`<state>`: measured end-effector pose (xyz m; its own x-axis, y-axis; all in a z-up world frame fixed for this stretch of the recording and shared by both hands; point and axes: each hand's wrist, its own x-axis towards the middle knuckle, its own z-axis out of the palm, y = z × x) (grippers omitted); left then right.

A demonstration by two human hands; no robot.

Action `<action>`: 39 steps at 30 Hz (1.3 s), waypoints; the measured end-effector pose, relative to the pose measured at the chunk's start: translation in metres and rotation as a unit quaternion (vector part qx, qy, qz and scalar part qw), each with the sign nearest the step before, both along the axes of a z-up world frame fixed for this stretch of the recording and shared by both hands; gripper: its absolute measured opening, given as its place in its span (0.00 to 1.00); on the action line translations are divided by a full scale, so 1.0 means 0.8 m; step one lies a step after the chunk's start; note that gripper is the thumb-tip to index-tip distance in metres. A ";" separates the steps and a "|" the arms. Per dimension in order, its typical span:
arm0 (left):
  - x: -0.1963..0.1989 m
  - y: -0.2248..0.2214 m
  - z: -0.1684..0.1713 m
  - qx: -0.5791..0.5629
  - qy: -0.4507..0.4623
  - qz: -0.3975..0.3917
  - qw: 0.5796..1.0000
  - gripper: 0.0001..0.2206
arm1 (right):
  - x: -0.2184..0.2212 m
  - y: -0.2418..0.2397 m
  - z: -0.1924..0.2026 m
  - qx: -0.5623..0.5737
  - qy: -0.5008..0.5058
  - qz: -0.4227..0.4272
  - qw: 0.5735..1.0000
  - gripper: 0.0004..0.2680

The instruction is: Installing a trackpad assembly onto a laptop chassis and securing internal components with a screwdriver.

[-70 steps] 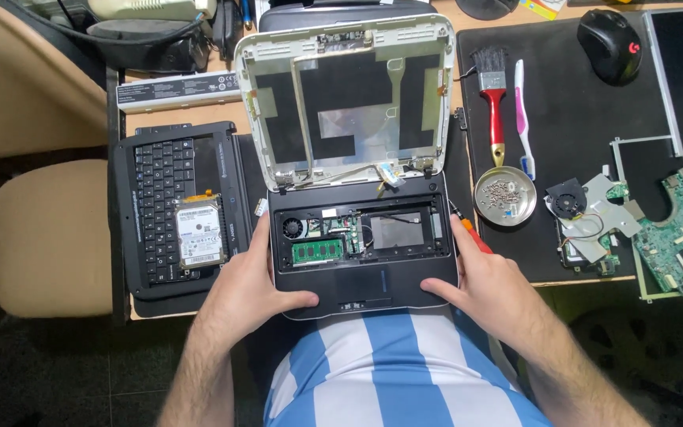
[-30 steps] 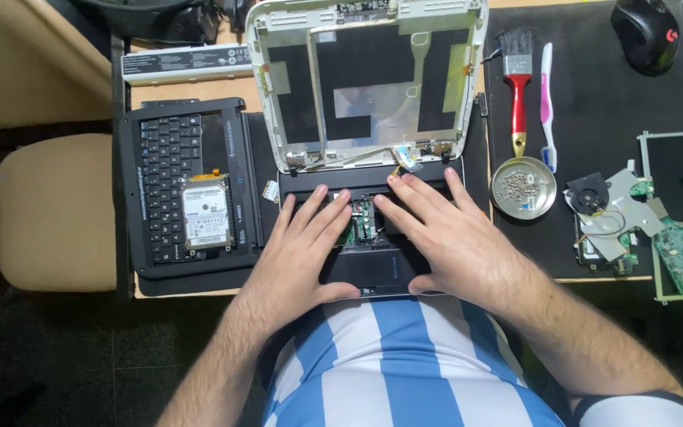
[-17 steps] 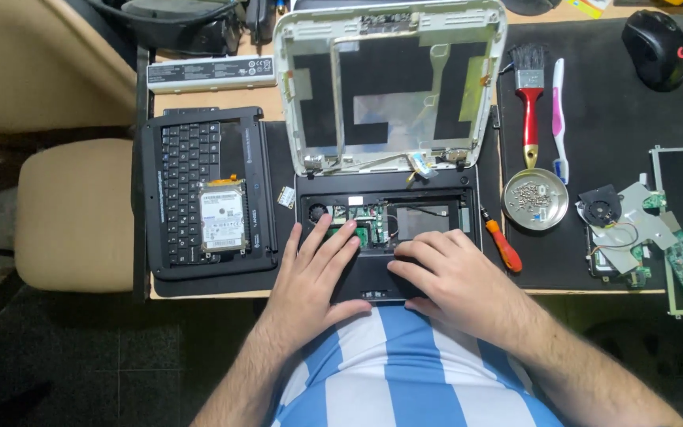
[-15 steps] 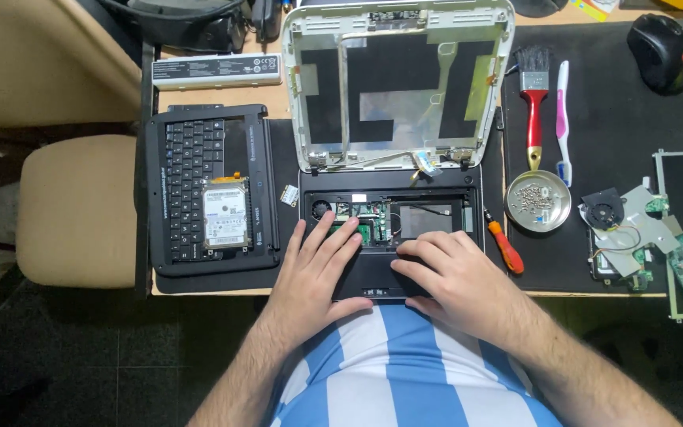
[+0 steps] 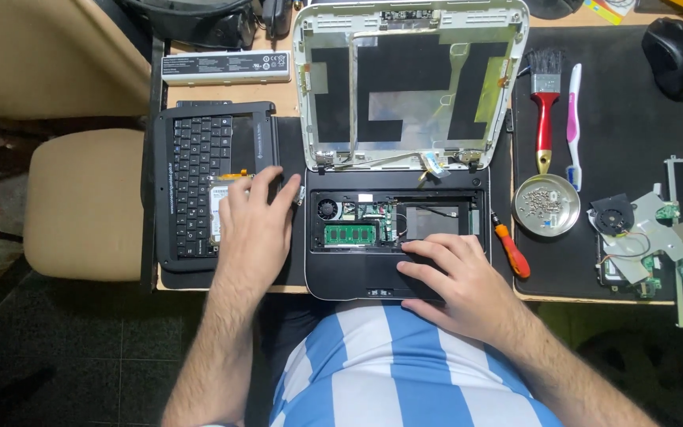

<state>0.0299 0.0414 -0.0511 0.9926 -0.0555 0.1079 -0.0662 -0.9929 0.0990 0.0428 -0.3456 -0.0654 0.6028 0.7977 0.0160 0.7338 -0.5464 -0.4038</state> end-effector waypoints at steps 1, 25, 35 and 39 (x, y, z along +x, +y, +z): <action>0.004 -0.001 0.006 0.000 0.000 0.000 1.000 0.24 | 0.000 0.000 0.001 0.000 0.000 0.000 1.000 0.22; 0.005 0.000 0.014 -0.067 -0.005 0.021 0.998 0.05 | 0.000 0.003 0.010 0.016 0.021 -0.010 1.000 0.22; -0.069 -0.110 0.024 -0.598 0.070 0.005 0.798 0.10 | -0.005 0.016 0.030 0.273 -0.020 0.042 0.961 0.15; -0.080 -0.137 0.014 -0.675 0.197 0.056 0.708 0.12 | -0.011 0.022 0.039 0.338 -0.021 0.070 0.938 0.08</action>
